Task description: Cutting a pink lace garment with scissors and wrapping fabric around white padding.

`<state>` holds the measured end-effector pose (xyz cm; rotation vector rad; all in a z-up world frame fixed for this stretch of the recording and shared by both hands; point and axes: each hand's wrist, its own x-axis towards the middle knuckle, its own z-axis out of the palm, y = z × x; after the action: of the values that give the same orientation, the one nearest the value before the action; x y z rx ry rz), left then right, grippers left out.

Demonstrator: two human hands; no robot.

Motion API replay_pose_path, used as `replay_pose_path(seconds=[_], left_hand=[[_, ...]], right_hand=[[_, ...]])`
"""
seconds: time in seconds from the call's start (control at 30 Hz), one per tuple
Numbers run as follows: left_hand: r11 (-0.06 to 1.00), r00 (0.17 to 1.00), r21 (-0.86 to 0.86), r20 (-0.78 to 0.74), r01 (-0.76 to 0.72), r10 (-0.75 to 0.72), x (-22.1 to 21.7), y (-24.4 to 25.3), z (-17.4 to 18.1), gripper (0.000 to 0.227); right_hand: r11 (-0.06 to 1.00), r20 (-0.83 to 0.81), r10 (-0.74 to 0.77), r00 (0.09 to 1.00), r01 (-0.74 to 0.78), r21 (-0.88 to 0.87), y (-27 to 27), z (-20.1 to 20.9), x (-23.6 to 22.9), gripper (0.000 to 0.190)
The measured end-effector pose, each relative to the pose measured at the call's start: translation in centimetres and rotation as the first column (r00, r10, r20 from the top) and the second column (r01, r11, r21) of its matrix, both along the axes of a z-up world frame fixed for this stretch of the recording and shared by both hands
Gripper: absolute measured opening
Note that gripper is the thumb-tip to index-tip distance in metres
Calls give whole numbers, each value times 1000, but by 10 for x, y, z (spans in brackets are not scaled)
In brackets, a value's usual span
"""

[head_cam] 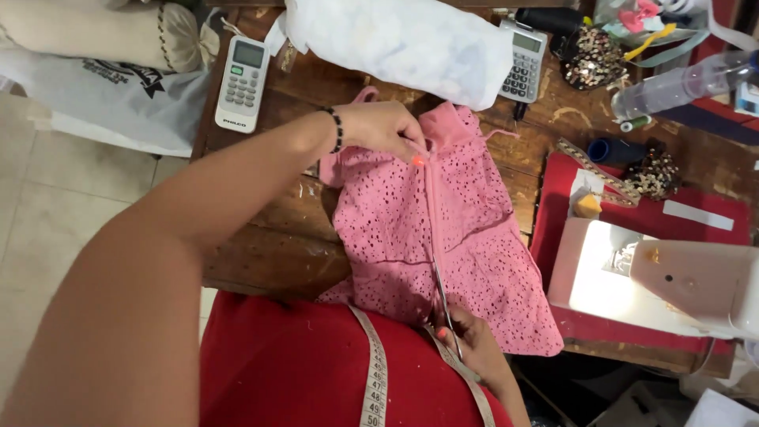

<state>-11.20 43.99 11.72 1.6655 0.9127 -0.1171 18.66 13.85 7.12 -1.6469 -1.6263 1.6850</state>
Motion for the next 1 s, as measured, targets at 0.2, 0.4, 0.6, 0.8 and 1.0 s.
replay_pose_path(seconds=[0.2,0.4,0.6,0.8,1.0], left_hand=[[946,946,-141,-103,291,-307,13,6,-13,47],[997,992,-18,102,77,-74,20,16,-30,60],[993,958,-110,281,-34,64,6,2,-29,62],[986,946,-103,284,-132,157,1,-6,-36,64],[981,943,-108,275,-163,187,-7,-11,-38,59]], right_hand=[[998,6,65,998,-65,17,14,-4,2,47],[994,-192,105,976,-104,17,24,-1,-1,21],[997,-109,72,991,-74,-17,28,-7,-8,22],[944,152,89,984,-132,302,-3,-85,27,40],[951,143,62,988,-102,293,-7,-64,16,15]])
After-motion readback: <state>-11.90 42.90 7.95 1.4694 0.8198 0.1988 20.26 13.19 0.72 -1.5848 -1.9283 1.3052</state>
